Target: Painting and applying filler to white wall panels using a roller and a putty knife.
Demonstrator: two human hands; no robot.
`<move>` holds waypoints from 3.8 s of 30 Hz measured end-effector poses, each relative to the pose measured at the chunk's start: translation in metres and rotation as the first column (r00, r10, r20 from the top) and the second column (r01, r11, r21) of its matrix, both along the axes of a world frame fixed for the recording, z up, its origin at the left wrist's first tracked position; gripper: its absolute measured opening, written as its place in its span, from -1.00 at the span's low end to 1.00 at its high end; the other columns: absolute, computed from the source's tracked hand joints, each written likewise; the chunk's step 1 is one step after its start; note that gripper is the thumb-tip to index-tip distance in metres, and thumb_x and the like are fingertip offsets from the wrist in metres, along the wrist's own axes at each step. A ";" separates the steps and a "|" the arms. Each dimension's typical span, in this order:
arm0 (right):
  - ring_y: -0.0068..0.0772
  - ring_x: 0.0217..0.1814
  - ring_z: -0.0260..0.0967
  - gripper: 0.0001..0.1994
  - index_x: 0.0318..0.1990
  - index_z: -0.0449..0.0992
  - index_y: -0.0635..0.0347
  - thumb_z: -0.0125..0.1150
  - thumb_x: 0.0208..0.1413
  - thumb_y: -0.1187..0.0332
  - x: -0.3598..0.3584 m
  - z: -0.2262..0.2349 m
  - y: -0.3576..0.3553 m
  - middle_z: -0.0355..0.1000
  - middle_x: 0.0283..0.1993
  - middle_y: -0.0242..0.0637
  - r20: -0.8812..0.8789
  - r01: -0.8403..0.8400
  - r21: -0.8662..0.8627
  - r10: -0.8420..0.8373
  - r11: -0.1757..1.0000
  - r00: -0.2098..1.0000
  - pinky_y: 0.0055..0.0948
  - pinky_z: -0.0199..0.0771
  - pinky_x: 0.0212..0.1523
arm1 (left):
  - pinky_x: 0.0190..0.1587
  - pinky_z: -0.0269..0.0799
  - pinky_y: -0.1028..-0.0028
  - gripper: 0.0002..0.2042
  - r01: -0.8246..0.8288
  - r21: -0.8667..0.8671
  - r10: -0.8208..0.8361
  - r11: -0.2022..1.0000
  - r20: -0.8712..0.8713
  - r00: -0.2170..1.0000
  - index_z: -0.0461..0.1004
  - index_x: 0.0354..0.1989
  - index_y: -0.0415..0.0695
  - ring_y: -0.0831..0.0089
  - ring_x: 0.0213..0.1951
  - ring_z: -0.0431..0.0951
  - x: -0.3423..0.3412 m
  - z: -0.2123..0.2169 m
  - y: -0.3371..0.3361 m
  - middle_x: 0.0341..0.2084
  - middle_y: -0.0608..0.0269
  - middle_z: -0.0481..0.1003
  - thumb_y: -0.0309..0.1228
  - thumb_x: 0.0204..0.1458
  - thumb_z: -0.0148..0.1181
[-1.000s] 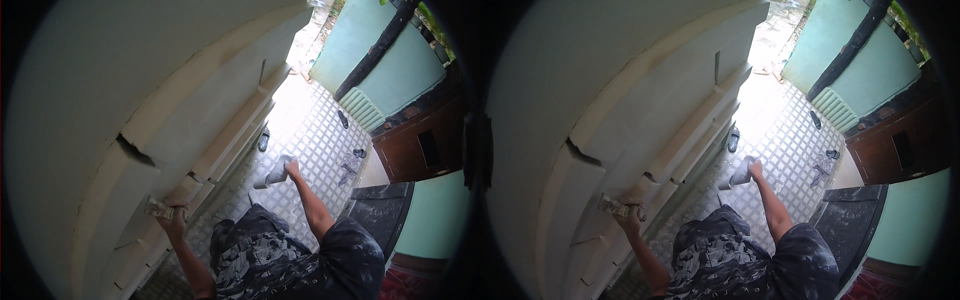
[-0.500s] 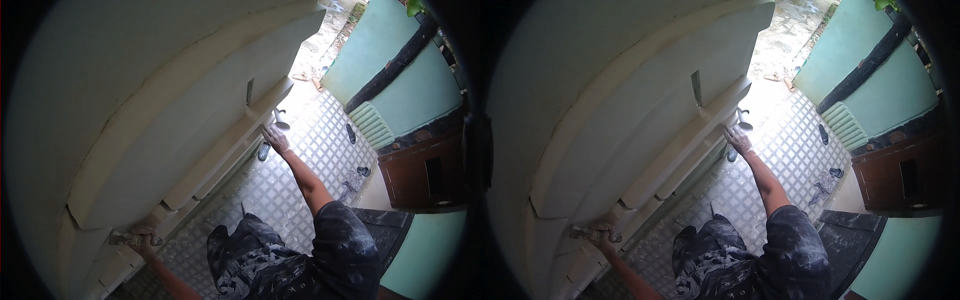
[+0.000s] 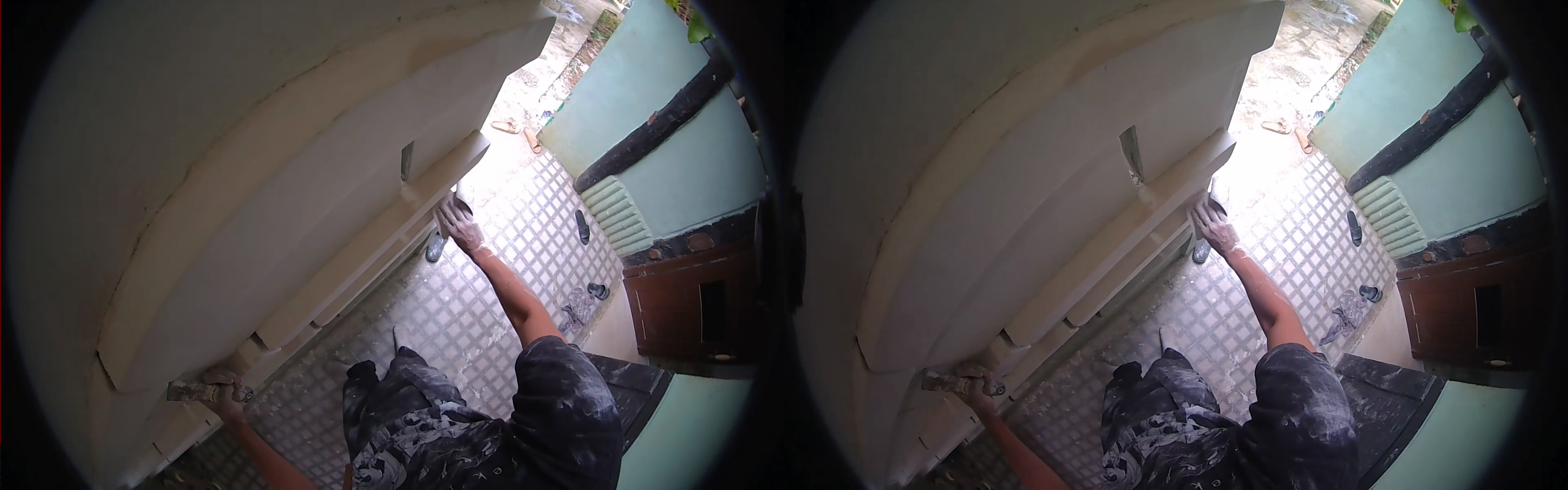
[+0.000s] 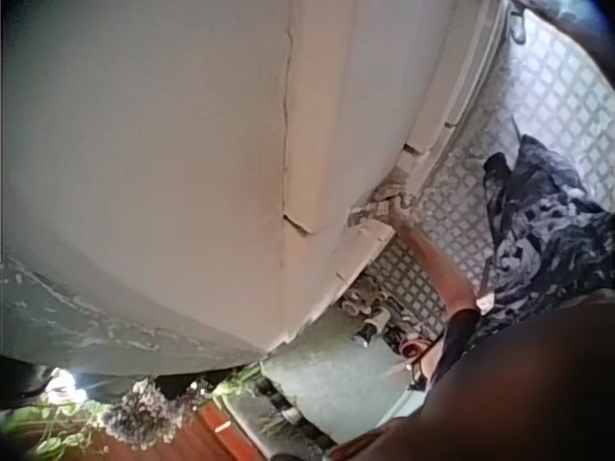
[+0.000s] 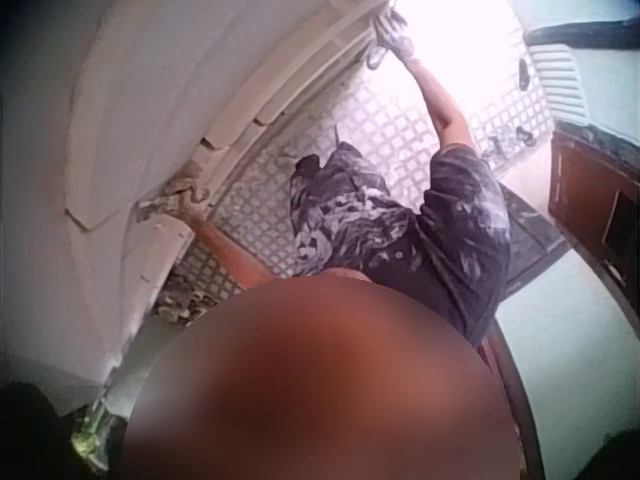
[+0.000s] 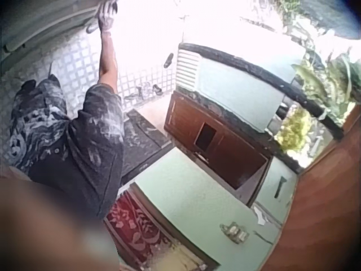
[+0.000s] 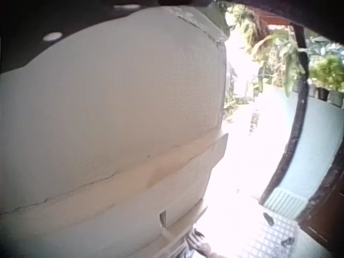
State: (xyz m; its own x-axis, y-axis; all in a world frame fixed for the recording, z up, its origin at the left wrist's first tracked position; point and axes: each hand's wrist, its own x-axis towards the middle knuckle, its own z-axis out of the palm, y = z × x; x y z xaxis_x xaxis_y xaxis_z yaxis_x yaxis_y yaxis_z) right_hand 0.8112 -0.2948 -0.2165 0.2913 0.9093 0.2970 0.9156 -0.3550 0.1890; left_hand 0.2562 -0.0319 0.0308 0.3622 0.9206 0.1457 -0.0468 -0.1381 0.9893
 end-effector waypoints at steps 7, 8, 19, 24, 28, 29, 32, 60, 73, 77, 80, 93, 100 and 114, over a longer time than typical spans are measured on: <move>-0.13 -0.38 0.54 -0.82 -0.37 0.59 0.15 0.01 0.10 0.44 0.062 -0.014 -0.032 0.54 -0.41 -0.21 -0.239 0.791 0.077 -0.758 0.607 0.606 -0.21 0.54 -0.34 | -0.54 0.39 0.60 -0.71 -0.392 -0.170 0.391 0.904 -0.038 0.919 0.22 -0.23 -0.13 0.52 -0.53 0.41 -0.006 -0.016 -0.004 -0.52 0.23 0.41 -0.73 -0.07 0.11; -0.12 -0.36 0.54 -0.81 -0.30 0.59 0.16 -0.01 0.10 0.46 0.056 -0.010 -0.028 0.54 -0.36 -0.19 -0.250 0.733 0.087 -0.698 0.674 0.671 -0.20 0.54 -0.32 | -0.54 0.39 0.60 -0.71 -0.397 -0.165 0.397 0.903 -0.037 0.917 0.22 -0.23 -0.13 0.52 -0.53 0.41 -0.015 -0.021 0.000 -0.52 0.23 0.41 -0.73 -0.07 0.11; -0.08 0.13 0.39 -0.40 0.30 0.21 0.10 0.01 0.01 0.54 -0.022 0.028 0.028 0.28 0.27 -0.21 -0.387 0.432 -0.066 -0.422 0.899 0.820 -0.26 0.56 -0.07 | -0.67 0.11 0.68 -0.84 -0.043 0.055 0.044 0.998 -0.012 0.999 0.27 -0.51 -0.14 0.63 -0.67 0.22 -0.005 -0.007 0.001 -0.59 0.22 0.40 -0.73 -0.13 -0.02; 0.11 -0.06 0.47 -0.89 -0.27 0.50 0.31 0.12 0.08 0.47 0.004 0.011 0.037 0.48 -0.15 0.17 -0.770 0.968 -0.154 -0.638 0.196 0.007 -0.15 0.51 -0.07 | -0.69 0.07 0.65 -0.81 0.004 0.028 -0.005 1.000 0.032 0.999 0.27 -0.50 -0.12 0.63 -0.67 0.22 -0.002 -0.005 0.000 -0.59 0.24 0.39 -0.75 -0.16 -0.03; 0.04 -0.06 0.48 -0.72 -0.14 0.47 0.43 0.16 0.00 0.44 -0.013 -0.037 0.034 0.49 -0.13 0.13 -0.972 0.955 0.025 -0.215 0.296 0.092 -0.16 0.45 -0.05 | -0.70 0.05 0.63 -0.81 -0.024 -0.020 0.025 1.000 0.030 0.999 0.27 -0.51 -0.13 0.63 -0.67 0.23 0.020 0.005 -0.007 -0.60 0.23 0.39 -0.76 -0.13 -0.02; 0.02 -0.07 0.48 -0.65 -0.09 0.44 0.52 0.17 -0.02 0.44 -0.051 -0.007 0.052 0.48 -0.13 0.14 -0.971 0.876 0.087 -0.154 0.474 0.180 -0.20 0.44 -0.06 | -0.70 0.06 0.62 -0.82 -0.111 -0.056 0.111 0.992 0.002 0.994 0.28 -0.49 -0.14 0.62 -0.68 0.23 0.005 0.009 -0.013 -0.60 0.21 0.40 -0.76 -0.11 0.00; 0.06 -0.04 0.47 -0.64 -0.07 0.43 0.56 0.15 -0.01 0.45 -0.054 -0.042 0.010 0.48 -0.12 0.19 -0.996 0.738 0.069 0.091 0.672 0.010 -0.18 0.43 -0.02 | -0.70 0.07 0.63 -0.82 0.038 -0.029 -0.035 0.999 0.068 0.997 0.29 -0.49 -0.16 0.62 -0.67 0.26 0.014 0.008 -0.006 -0.61 0.19 0.41 -0.76 -0.09 0.02; 0.10 0.03 0.40 -0.46 0.12 0.43 0.18 -0.10 -0.10 0.67 -0.419 0.025 0.099 0.44 0.03 0.05 -0.693 -0.447 0.112 0.392 0.887 0.605 -0.06 0.39 0.06 | -0.57 0.30 0.56 -0.87 0.124 -0.269 -0.128 0.955 0.004 0.992 0.51 -0.49 -0.24 0.63 -0.61 0.41 -0.101 -0.016 -0.107 -0.57 0.31 0.53 -0.64 -0.05 0.01; 0.08 0.11 0.33 -0.60 0.06 0.43 0.26 0.06 -0.01 0.50 -0.563 0.016 0.198 0.38 0.09 0.03 -0.503 -0.280 -0.155 0.168 0.948 0.848 -0.06 0.33 0.12 | -0.51 0.36 0.56 -0.89 -0.662 -0.520 0.741 0.540 -0.080 0.667 0.42 -0.37 -0.23 0.48 -0.46 0.53 -0.396 -0.142 -0.328 -0.43 0.11 0.55 -0.67 -0.08 0.05; 0.06 0.14 0.32 -0.60 0.04 0.42 0.33 0.12 -0.02 0.49 -0.543 -0.012 0.169 0.37 0.08 0.10 -0.634 -0.610 0.079 0.512 0.788 0.580 -0.09 0.28 0.18 | -0.37 0.38 0.55 -0.87 -0.711 -0.431 0.780 0.555 -0.029 0.626 0.43 -0.32 -0.23 0.48 -0.41 0.52 -0.419 -0.136 -0.335 -0.41 0.15 0.54 -0.65 -0.06 0.04; 0.04 0.10 0.35 -0.62 0.02 0.43 0.34 0.15 0.01 0.45 -0.546 -0.043 0.142 0.36 0.09 0.12 -0.791 -0.169 0.152 0.222 0.974 0.570 -0.12 0.32 0.15 | -0.31 0.37 0.54 -0.84 -0.680 -0.482 0.752 0.553 -0.063 0.656 0.42 -0.27 -0.23 0.50 -0.37 0.49 -0.433 -0.106 -0.307 -0.38 0.19 0.53 -0.68 -0.05 0.05; -0.16 -0.17 0.49 -0.62 -0.05 0.42 0.42 0.33 -0.01 0.44 -0.565 -0.018 0.125 0.45 -0.11 -0.09 -0.653 0.726 -0.192 0.466 0.661 -0.597 -0.30 0.51 -0.18 | -0.19 0.43 0.41 -0.74 -0.330 -0.019 0.328 0.944 0.164 0.930 0.28 -0.07 -0.18 0.38 -0.24 0.52 -0.433 -0.031 -0.106 -0.18 -0.05 0.53 -0.71 0.08 -0.08; -0.20 -0.07 0.48 -0.56 0.02 0.41 0.29 0.29 -0.08 0.47 -0.567 -0.062 0.172 0.48 -0.11 -0.11 -0.928 0.914 -0.165 0.256 0.371 -0.271 -0.35 0.49 -0.10 | -0.09 0.46 0.27 -0.73 0.121 0.308 -0.046 0.944 -0.240 0.970 0.39 -0.21 -0.20 0.19 -0.22 0.56 -0.404 0.006 -0.025 -0.25 0.01 0.57 -0.68 -0.13 -0.03; -0.42 -0.11 0.42 -0.61 0.06 0.45 0.23 0.08 0.01 0.53 -0.610 -0.097 0.230 0.47 -0.14 -0.40 -0.832 0.887 0.083 0.521 0.453 -0.189 -0.41 0.45 -0.13 | -0.31 0.52 0.29 -0.76 0.627 0.601 -0.343 0.495 -0.528 0.777 0.44 -0.43 -0.19 0.20 -0.46 0.58 -0.380 0.030 0.129 -0.51 0.11 0.56 -0.66 -0.35 -0.03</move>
State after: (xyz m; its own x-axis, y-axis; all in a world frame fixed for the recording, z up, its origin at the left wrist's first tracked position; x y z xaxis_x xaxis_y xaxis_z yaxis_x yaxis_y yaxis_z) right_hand 0.2014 -0.0645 -0.3139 0.8770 0.3496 -0.3297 -0.4082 0.1798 -0.8950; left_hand -0.1235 0.0974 0.0611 0.8668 0.2155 0.4497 -0.0686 -0.8417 0.5355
